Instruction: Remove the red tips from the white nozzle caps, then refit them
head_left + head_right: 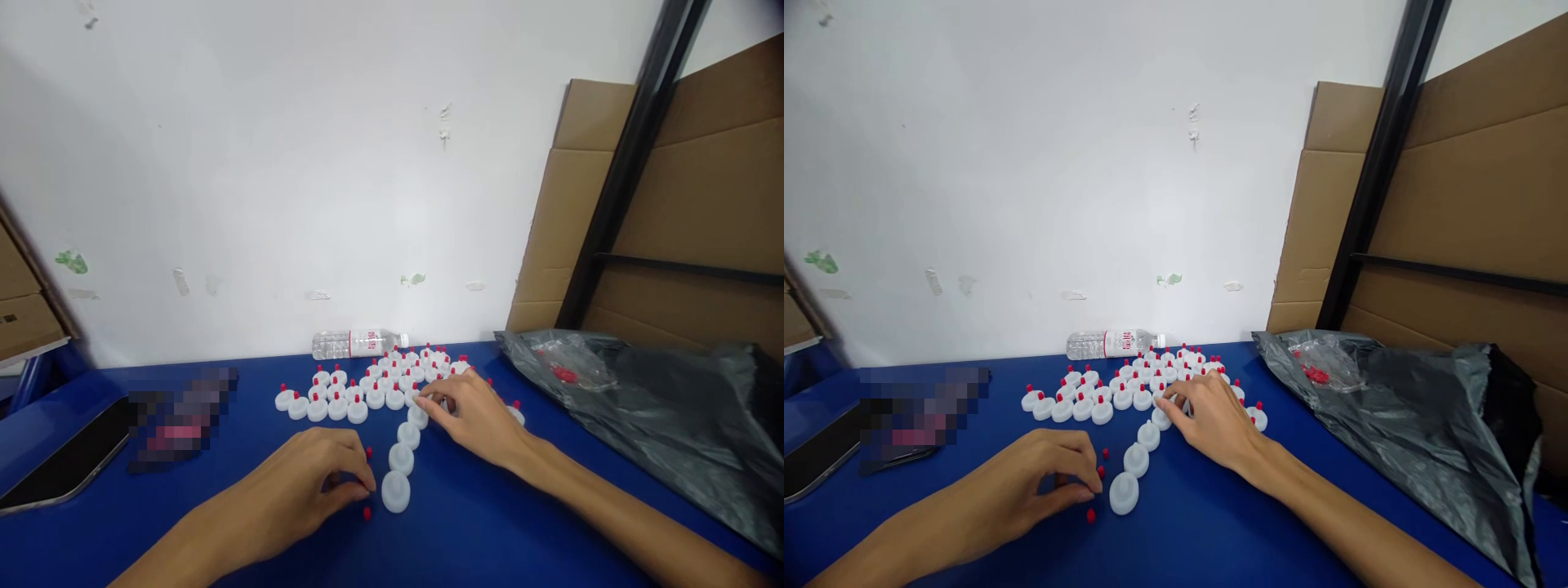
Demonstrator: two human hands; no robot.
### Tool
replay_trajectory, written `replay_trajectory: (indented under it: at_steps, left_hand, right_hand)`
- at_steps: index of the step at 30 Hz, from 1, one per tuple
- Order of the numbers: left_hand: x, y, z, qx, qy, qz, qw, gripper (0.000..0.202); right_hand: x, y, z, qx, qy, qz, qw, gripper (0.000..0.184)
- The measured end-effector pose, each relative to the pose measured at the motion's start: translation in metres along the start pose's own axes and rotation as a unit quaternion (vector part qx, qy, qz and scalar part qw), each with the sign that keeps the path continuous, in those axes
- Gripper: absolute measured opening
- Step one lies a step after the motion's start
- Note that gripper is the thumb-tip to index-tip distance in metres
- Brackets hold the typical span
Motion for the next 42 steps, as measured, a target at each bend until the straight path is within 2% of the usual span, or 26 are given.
replay_trajectory:
  at_steps: [8, 17, 30, 33, 35, 39, 42]
  left_hand:
    - [0.001, -0.002, 0.001, -0.010, 0.030, -0.004, 0.999, 0.018]
    - [-0.003, -0.005, -0.001, -0.023, 0.015, -0.004, 1.000, 0.024]
    - [0.001, 0.005, -0.001, -0.010, 0.019, -0.016, 1.000, 0.023]
    - [0.003, 0.005, -0.002, 0.020, 0.008, -0.042, 0.999, 0.022]
    - [0.002, 0.005, -0.002, 0.064, -0.003, -0.073, 0.995, 0.021]
    - [-0.002, 0.005, 0.000, 0.178, -0.011, -0.171, 0.969, 0.024]
    - [-0.006, 0.004, 0.002, 0.217, -0.002, -0.210, 0.953, 0.025]
  right_hand:
    - [0.001, 0.013, -0.003, 0.043, -0.001, 0.049, 0.998, 0.045]
    - [-0.001, 0.009, -0.003, 0.038, -0.005, 0.054, 0.998, 0.045]
    - [0.000, 0.015, -0.003, 0.020, -0.014, 0.087, 0.996, 0.043]
    - [0.002, 0.016, -0.003, 0.014, -0.022, 0.104, 0.994, 0.026]
    - [0.006, 0.014, -0.003, 0.007, -0.026, 0.121, 0.992, 0.019]
    - [0.015, 0.008, -0.001, -0.007, -0.024, 0.152, 0.988, 0.014]
    - [0.017, 0.004, -0.001, -0.011, -0.016, 0.160, 0.987, 0.011]
Point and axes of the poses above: each hand's wrist, its own z-axis away from the middle knuckle, its own y-axis out of the back of the hand, x = y × z, the point moved 1 cm from there along -z, towards the middle knuckle, and after that the axes turned 1 degree about x, right-handed, at the moved point
